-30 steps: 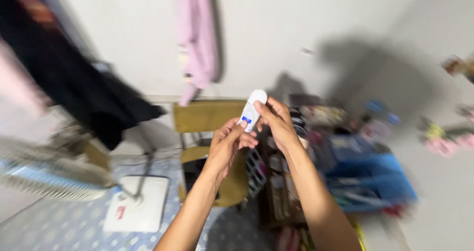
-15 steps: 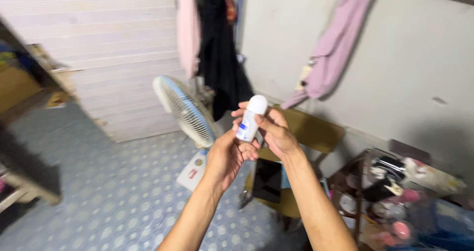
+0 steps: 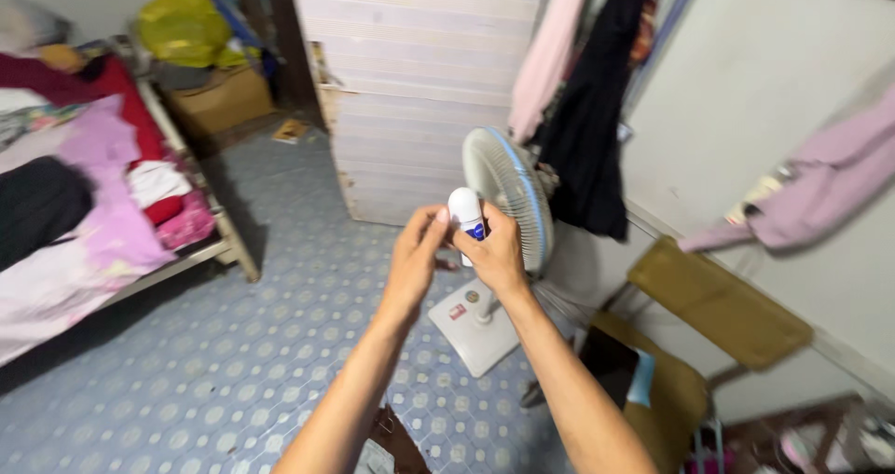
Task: The person takes folded clothes from a pink plastic drawer and places them into a black backpack on the bed. They then pick up a book, a bottle, and several toiletry containers from a side table and place them into the backpack, arranging the items inside.
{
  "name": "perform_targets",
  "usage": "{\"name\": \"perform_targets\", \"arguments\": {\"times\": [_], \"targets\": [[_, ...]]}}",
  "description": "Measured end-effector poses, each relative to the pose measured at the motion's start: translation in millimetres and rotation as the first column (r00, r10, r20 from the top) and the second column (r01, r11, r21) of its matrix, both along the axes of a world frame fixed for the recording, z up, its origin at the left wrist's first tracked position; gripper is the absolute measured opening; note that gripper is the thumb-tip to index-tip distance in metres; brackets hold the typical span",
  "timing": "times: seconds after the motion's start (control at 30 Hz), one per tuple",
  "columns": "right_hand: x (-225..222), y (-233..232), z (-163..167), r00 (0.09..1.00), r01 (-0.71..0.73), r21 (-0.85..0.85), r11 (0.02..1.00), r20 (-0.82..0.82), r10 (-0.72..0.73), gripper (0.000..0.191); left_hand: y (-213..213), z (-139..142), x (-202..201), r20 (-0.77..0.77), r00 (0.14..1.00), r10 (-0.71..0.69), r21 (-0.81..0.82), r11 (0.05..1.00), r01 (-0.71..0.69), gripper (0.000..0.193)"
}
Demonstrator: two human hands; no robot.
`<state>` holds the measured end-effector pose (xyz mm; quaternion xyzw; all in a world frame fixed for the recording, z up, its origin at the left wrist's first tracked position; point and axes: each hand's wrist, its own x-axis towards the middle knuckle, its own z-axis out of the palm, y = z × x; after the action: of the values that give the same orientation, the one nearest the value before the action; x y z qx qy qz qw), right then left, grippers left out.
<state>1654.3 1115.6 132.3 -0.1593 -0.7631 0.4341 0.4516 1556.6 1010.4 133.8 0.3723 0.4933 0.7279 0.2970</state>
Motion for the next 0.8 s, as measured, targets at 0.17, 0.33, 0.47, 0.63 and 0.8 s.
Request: {"name": "perform_targets", "arguments": {"times": [0.17, 0.33, 0.47, 0.63, 0.8], "targets": [[-20.9, -24.7, 12.8, 0.962, -0.156, -0.129, 0.979, 0.205, 0.18, 0.025, -27.2, 20.4, -58.6, -0.386, 0.922, 0.031, -0.005, 0.999, -0.036, 0.032], [-35.2, -25.2, 16.1, 0.943, -0.304, -0.135, 0.943, 0.099, 0.318, 0.025, -41.4, 43.1, -85.2, -0.455, 0.891, -0.011, 0.09, 0.994, 0.058, 0.025], [-48.6, -18.6, 7.9, 0.953, -0.247, -0.152, 0.957, 0.139, 0.268, 0.022, -40.2, 45.3, -82.8, -0.601, 0.798, 0.047, 0.005, 0.998, -0.056, 0.023], [-56.9, -2.3, 0.4, 0.741, -0.653, -0.404, 0.641, -0.168, 0.65, 0.031, -28.3, 35.2, -92.5, -0.409, 0.912, 0.004, 0.027, 1.0, 0.008, 0.026], [-62.8, 13.1, -12.3, 0.544, -0.771, -0.587, 0.248, -0.402, 0.736, 0.045, -19.4, 13.9, -120.1, -0.218, 0.972, 0.09, 0.181, 0.982, -0.05, 0.027]]}}
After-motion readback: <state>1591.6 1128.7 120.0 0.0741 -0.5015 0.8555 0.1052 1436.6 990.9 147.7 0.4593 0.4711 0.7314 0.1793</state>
